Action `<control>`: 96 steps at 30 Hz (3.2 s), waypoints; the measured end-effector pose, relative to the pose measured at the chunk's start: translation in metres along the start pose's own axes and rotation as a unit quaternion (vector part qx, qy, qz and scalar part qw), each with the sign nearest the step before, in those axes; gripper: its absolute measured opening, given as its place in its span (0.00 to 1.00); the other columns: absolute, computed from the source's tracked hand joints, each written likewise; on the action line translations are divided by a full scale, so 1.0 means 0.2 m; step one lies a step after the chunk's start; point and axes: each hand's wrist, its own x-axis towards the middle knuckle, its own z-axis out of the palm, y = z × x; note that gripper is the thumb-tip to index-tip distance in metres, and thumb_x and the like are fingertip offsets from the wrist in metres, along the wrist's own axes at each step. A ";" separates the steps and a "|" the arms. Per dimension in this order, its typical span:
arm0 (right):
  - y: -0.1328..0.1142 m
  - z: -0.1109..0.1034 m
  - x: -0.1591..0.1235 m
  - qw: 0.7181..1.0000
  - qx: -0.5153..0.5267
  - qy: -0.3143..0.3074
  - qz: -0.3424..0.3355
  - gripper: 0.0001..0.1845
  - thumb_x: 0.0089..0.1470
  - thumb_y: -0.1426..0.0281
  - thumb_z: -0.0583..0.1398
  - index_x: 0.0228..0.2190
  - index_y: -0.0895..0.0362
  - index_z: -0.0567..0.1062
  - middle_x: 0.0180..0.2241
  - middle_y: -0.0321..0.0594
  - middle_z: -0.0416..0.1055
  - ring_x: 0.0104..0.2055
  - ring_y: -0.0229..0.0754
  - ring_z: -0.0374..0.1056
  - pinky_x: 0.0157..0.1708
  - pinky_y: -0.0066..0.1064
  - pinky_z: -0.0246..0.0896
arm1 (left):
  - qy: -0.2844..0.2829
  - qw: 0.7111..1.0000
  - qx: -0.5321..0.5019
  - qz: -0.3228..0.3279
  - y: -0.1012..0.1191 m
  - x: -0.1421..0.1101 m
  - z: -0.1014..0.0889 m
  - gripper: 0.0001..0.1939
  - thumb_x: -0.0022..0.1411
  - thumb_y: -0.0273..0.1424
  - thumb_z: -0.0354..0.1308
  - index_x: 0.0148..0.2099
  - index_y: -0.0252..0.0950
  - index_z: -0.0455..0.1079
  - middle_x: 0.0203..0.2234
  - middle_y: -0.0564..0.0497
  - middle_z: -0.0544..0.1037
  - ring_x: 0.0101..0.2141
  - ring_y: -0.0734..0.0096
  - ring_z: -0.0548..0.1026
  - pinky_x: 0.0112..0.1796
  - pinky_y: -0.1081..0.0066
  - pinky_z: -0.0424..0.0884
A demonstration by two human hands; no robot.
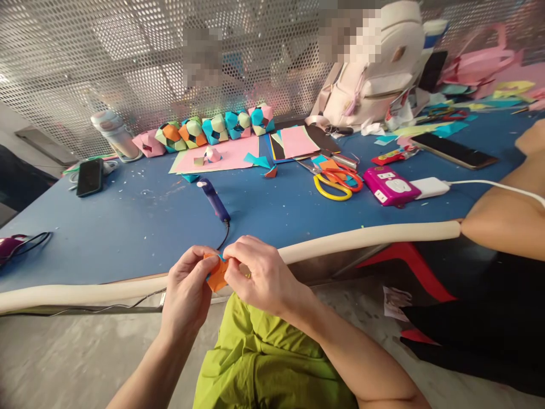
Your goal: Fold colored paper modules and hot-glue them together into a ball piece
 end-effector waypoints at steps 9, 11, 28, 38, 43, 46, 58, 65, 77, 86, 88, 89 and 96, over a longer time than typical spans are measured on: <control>-0.04 0.01 0.00 0.992 0.011 0.009 0.123 0.04 0.53 0.75 0.57 0.28 0.54 0.67 0.27 0.34 0.71 0.29 0.36 0.69 0.31 0.25 0.64 | -0.006 0.996 0.064 0.067 -0.02 -0.02 -0.03 0.05 0.58 0.29 0.59 0.30 0.37 0.72 0.24 0.55 0.71 0.26 0.75 0.66 0.30 0.76 0.64; -0.04 0.01 0.00 0.991 0.017 0.006 0.132 0.03 0.53 0.74 0.57 0.29 0.54 0.68 0.27 0.35 0.73 0.30 0.36 0.69 0.31 0.25 0.65 | -0.007 0.995 0.061 0.076 -0.03 -0.02 -0.03 0.05 0.58 0.30 0.60 0.29 0.37 0.72 0.24 0.55 0.71 0.27 0.75 0.67 0.30 0.76 0.64; -0.01 -0.02 -0.03 0.998 -0.019 0.014 0.052 0.03 0.59 0.74 0.56 0.35 0.56 0.71 0.31 0.40 0.72 0.33 0.37 0.70 0.33 0.27 0.66 | 0.005 0.926 0.282 0.252 0.05 -0.02 0.00 0.07 0.55 0.23 0.58 0.30 0.40 0.75 0.23 0.53 0.76 0.23 0.73 0.69 0.29 0.74 0.65; 0.04 -0.03 -0.02 0.977 -0.181 0.000 -0.114 0.06 0.61 0.77 0.54 0.33 0.59 0.70 0.28 0.42 0.72 0.31 0.42 0.67 0.33 0.34 0.63 | -0.023 0.914 0.319 0.250 0.02 0.02 0.00 0.05 0.54 0.23 0.58 0.29 0.37 0.70 0.21 0.56 0.73 0.23 0.76 0.71 0.26 0.76 0.67; 0.05 -0.01 -0.03 0.989 -0.109 0.075 -0.060 0.03 0.60 0.75 0.56 0.37 0.58 0.69 0.31 0.43 0.73 0.34 0.42 0.69 0.35 0.33 0.66 | -0.002 0.963 0.177 0.205 -0.03 0.01 0.03 0.05 0.57 0.27 0.60 0.29 0.37 0.67 0.26 0.52 0.76 0.27 0.73 0.74 0.28 0.75 0.72; 0.05 -0.01 -0.03 0.984 -0.153 0.050 -0.079 0.09 0.60 0.80 0.53 0.31 0.57 0.69 0.27 0.41 0.72 0.29 0.40 0.67 0.31 0.33 0.64 | -0.031 0.976 0.151 0.154 -0.04 0.00 0.03 0.06 0.56 0.29 0.61 0.29 0.36 0.67 0.27 0.51 0.75 0.27 0.73 0.74 0.27 0.74 0.73; 0.07 0.02 -0.06 0.992 -0.047 0.117 -0.004 0.05 0.59 0.77 0.55 0.35 0.57 0.71 0.32 0.41 0.74 0.34 0.38 0.71 0.34 0.28 0.69 | 0.016 0.991 0.084 0.101 -0.05 0.00 0.05 0.09 0.53 0.29 0.62 0.25 0.35 0.66 0.31 0.49 0.77 0.29 0.74 0.76 0.26 0.77 0.73; 0.09 0.00 -0.05 0.992 -0.072 0.091 -0.046 0.07 0.60 0.78 0.54 0.33 0.57 0.70 0.28 0.41 0.72 0.32 0.38 0.70 0.33 0.29 0.68 | -0.043 0.991 0.109 0.064 -0.05 0.03 0.03 0.07 0.56 0.33 0.63 0.37 0.35 0.73 0.27 0.52 0.78 0.26 0.76 0.74 0.27 0.78 0.71; 0.10 -0.03 0.03 0.998 0.040 0.023 0.040 0.04 0.60 0.71 0.56 0.33 0.57 0.71 0.31 0.39 0.72 0.33 0.36 0.69 0.36 0.27 0.66 | 0.008 0.977 0.172 0.126 -0.07 0.03 -0.05 0.05 0.59 0.33 0.62 0.35 0.37 0.75 0.28 0.53 0.79 0.28 0.75 0.74 0.29 0.78 0.70; 0.30 0.13 0.52 0.963 -0.113 -0.120 0.211 0.21 0.53 0.57 0.62 0.39 0.63 0.71 0.43 0.56 0.74 0.46 0.52 0.71 0.43 0.37 0.64 | 0.051 0.978 0.177 0.099 -0.06 -0.02 -0.23 0.09 0.55 0.37 0.64 0.32 0.36 0.75 0.35 0.46 0.81 0.37 0.62 0.78 0.34 0.70 0.75; 0.32 0.16 0.57 0.958 -0.123 -0.142 0.217 0.22 0.52 0.55 0.62 0.36 0.62 0.70 0.43 0.57 0.75 0.47 0.55 0.72 0.42 0.37 0.65 | 0.049 0.976 0.191 0.089 -0.07 -0.03 -0.27 0.09 0.54 0.38 0.64 0.30 0.37 0.75 0.38 0.45 0.81 0.40 0.60 0.78 0.34 0.71 0.75; 0.32 0.18 0.59 0.957 -0.124 -0.146 0.220 0.22 0.51 0.54 0.62 0.35 0.61 0.70 0.43 0.57 0.75 0.46 0.56 0.72 0.41 0.38 0.66 | 0.047 0.975 0.200 0.083 -0.08 -0.04 -0.29 0.09 0.54 0.38 0.64 0.30 0.37 0.75 0.40 0.45 0.80 0.42 0.59 0.77 0.35 0.71 0.76; 0.33 0.25 0.63 0.957 -0.097 -0.126 0.242 0.12 0.45 0.66 0.61 0.33 0.59 0.71 0.40 0.54 0.76 0.45 0.58 0.73 0.42 0.43 0.66 | 0.045 0.963 0.252 0.084 -0.12 -0.09 -0.35 0.10 0.52 0.38 0.65 0.29 0.37 0.75 0.46 0.43 0.79 0.42 0.56 0.78 0.35 0.69 0.76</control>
